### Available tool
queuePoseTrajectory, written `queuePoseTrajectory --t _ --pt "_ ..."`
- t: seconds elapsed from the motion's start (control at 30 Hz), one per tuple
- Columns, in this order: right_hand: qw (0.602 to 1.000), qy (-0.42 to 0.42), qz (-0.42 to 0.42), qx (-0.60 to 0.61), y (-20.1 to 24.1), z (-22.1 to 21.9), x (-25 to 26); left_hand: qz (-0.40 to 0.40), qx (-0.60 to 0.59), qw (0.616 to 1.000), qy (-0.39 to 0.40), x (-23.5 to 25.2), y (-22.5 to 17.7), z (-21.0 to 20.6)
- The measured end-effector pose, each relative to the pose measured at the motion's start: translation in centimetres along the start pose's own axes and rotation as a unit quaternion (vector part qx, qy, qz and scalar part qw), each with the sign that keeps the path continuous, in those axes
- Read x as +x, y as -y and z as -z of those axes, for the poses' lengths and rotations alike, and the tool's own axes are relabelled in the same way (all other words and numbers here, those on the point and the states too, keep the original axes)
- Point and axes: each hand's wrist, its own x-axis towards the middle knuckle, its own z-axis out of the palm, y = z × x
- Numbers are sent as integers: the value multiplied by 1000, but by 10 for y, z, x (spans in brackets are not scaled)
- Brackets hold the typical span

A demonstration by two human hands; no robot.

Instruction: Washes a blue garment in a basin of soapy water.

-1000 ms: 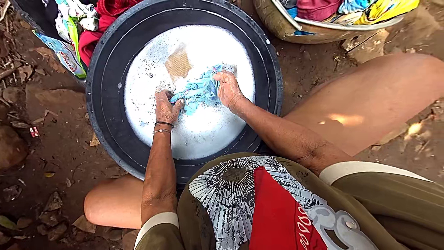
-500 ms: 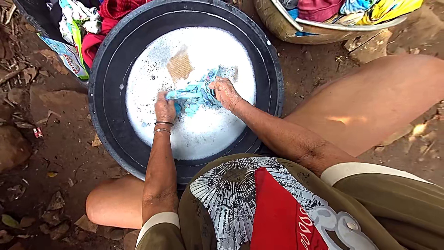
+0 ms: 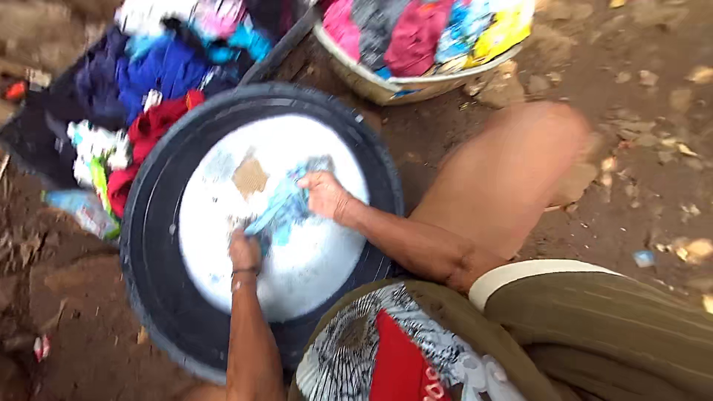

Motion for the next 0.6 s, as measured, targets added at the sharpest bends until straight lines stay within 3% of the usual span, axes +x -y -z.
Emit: queuePoseTrajectory --t 0.07,0.13,0.2,0.27,0.33,0.47,0.6 --pt "994 47 -8 98 19 -7 -2 -4 -127 990 -68 2 -12 17" --pt "992 27 -13 125 20 2 9 16 -219 968 -124 4 -21 31" --pt "993 -20 -29 114 -6 24 18 55 -102 989 -88 4 -18 28" --pt "987 -27 -91 128 -31 31 16 59 50 997 7 10 -6 16" --pt "986 -18 -112 121 -18 11 4 47 66 996 23 12 3 9" --pt "989 25 -36 138 1 3 8 59 -144 987 -47 2 -9 17" --pt "986 15 -135 97 -30 11 6 57 -239 965 -86 6 -31 29"
